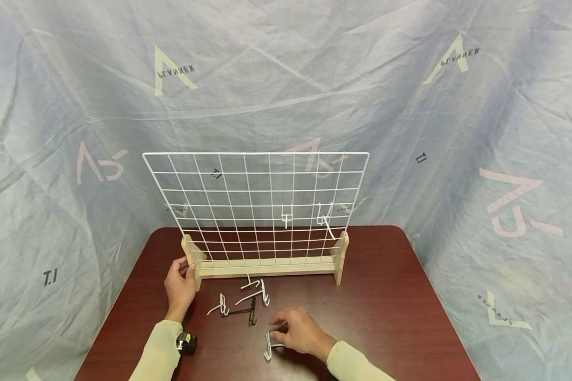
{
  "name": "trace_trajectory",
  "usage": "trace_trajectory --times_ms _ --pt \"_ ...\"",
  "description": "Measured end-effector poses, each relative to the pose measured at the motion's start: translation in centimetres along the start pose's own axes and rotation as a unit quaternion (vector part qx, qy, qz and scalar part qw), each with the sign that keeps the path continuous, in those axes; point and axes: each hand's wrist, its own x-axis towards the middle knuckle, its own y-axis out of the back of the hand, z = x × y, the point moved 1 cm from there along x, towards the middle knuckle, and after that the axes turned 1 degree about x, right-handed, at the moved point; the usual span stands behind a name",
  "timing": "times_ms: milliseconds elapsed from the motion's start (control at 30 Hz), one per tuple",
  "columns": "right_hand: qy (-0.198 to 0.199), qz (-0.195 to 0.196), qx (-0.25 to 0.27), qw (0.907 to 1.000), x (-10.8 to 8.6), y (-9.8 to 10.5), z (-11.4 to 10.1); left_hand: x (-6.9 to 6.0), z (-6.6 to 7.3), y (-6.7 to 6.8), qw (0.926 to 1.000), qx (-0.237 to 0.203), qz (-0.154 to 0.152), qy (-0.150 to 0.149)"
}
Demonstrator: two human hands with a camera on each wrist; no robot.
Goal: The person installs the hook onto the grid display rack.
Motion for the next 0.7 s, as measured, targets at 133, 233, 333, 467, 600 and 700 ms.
trace_trajectory --times_ms 133,233,333,467,600,700 --pt "-0.015 -0.016 -0.004 0.9997 -0.4 -0.3 0.1 0.0 0.0 0.0 1.0 -0.004 0.0 -0.002" --pt "-0.018 -0.026 -0.011 0.9994 -0.6 -0.5 0.3 0.0 0.0 0.0 1.0 -0.007 -0.001 -0.001" --pt "-0.02 -0.035 -0.013 0.9991 -0.8 -0.7 0.5 0.0 0.0 0.0 1.0 -0.005 -0.002 0.001" --pt "-0.024 -0.042 -0.016 0.9987 -1.1 -1.0 0.8 0.0 0.1 0.0 1.0 0.0 -0.005 0.004" --pt "-0.017 -0.039 -0.029 0.9987 -1.3 -1.3 1.1 0.0 0.1 -0.1 1.0 0.0 -0.003 0.003" --pt "-0.013 -0.041 -0.033 0.9985 -1.5 -1.5 1.3 0.0 0.1 -0.2 1.0 0.001 -0.002 0.001"
